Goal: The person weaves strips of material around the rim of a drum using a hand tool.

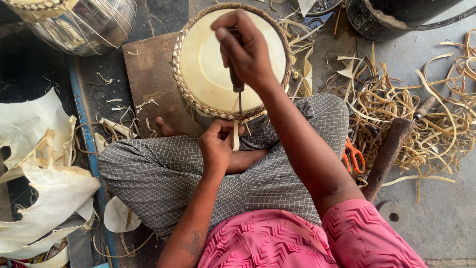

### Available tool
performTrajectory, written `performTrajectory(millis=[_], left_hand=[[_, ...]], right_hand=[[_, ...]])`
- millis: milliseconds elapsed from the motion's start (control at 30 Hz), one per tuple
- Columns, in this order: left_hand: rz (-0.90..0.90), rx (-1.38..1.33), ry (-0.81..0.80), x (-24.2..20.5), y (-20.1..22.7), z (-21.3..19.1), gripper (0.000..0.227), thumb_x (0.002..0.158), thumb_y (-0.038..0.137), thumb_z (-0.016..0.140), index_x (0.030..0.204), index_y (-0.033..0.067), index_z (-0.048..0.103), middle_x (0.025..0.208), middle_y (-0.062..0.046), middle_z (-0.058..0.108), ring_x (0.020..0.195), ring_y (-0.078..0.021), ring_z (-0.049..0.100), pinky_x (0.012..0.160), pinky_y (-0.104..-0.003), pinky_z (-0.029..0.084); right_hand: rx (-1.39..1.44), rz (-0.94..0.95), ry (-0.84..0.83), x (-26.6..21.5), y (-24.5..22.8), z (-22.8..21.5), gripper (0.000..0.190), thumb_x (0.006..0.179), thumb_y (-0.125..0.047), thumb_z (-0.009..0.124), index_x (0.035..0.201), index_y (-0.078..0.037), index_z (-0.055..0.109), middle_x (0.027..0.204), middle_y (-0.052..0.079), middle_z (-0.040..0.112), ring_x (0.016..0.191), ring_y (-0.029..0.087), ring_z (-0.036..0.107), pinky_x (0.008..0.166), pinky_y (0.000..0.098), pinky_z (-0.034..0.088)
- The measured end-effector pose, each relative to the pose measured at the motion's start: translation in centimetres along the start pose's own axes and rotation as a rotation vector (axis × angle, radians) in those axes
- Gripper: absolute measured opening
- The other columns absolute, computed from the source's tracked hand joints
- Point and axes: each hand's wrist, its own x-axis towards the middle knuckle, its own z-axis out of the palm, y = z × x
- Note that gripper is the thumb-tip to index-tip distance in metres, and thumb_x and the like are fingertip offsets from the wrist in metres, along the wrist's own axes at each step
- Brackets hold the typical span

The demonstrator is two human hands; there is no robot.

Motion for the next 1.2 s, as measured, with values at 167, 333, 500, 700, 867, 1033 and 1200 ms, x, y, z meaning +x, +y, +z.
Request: performTrajectory(millis=[167,333,500,700,867,1033,1200], left_hand=[[0.085,-0.003,0.065,-0.2,-0.3,0.7,0.005,0.092,0.006,0.077,0.09,0.0026,0.074,0.08,-0.004,0.078,0.073,-0.0092,0.074,0.063,-0.025,0.057],[0.248,0.246,0.184,-0.3,-1.5,1.0,0.013,0.087,0.006,0.082,0.089,0.0042,0.069,0.079,-0.005,0.071,0.071,-0.0149,0.071,0.063,-0.031,0.054],[0.732,0.649,0.235,1.0,-0.9,-0.8,0.037,0.09,0.022,0.082,0.116,0.0174,0.056,0.102,-0.006,0.054,0.097,-0.028,0.055,0.089,-0.046,0.04],[0.954,0.741,-0.02,3.2,0.1,-1.8,0.051,0.104,0.013,0.061,0.148,0.0385,0.057,0.107,0.002,0.054,0.105,-0.0227,0.051,0.092,-0.045,0.03],[0.872,0.622,0.009,4.8,1.4,-1.9,0.027,0.104,0.03,0.065,0.13,0.0367,0.067,0.103,0.003,0.052,0.104,-0.0208,0.049,0.092,-0.044,0.028],[0.892,0.601,0.058,5.8,0.6,-1.1,0.025,0.102,0.029,0.063,0.125,0.0341,0.069,0.104,0.003,0.053,0.104,-0.0218,0.05,0.094,-0.045,0.028],[0.911,0.609,0.06,2.5,-0.7,-0.5,0.032,0.097,0.017,0.067,0.123,0.0344,0.064,0.099,0.006,0.049,0.101,-0.0192,0.051,0.094,-0.045,0.03]], right_hand=[[0.621,0.061,0.016,-0.5,0.0,-1.5,0.005,0.114,-0.016,0.057,0.113,-0.012,0.054,0.08,0.002,0.051,0.057,0.012,0.053,0.049,0.0288,0.047],[0.957,0.052,-0.131,0.1,0.1,-1.9,0.012,0.11,-0.024,0.058,0.111,-0.013,0.054,0.074,-0.002,0.047,0.047,0.008,0.047,0.038,0.0253,0.04],[0.583,0.064,0.014,-0.7,-0.7,-1.3,0.022,0.115,-0.03,0.053,0.124,-0.01,0.055,0.078,0.004,0.055,0.051,0.012,0.051,0.042,0.0273,0.043],[-0.204,0.013,0.306,-5.1,-1.0,3.4,0.054,0.119,-0.044,0.049,0.158,-0.012,0.03,0.083,0.005,0.056,0.058,0.01,0.052,0.049,0.0269,0.043],[0.225,0.178,0.236,-1.1,-1.1,1.8,0.063,0.115,-0.047,0.045,0.163,-0.008,0.034,0.077,0.007,0.059,0.048,0.01,0.05,0.043,0.0274,0.037],[0.213,0.166,0.241,1.7,-1.3,1.8,0.064,0.111,-0.051,0.05,0.155,-0.007,0.039,0.077,0.008,0.06,0.049,0.013,0.052,0.042,0.0298,0.04],[-0.176,0.122,0.262,5.4,-4.9,-3.5,0.053,0.103,-0.041,0.058,0.145,-0.01,0.049,0.09,0.009,0.064,0.065,0.02,0.059,0.054,0.0344,0.047]])
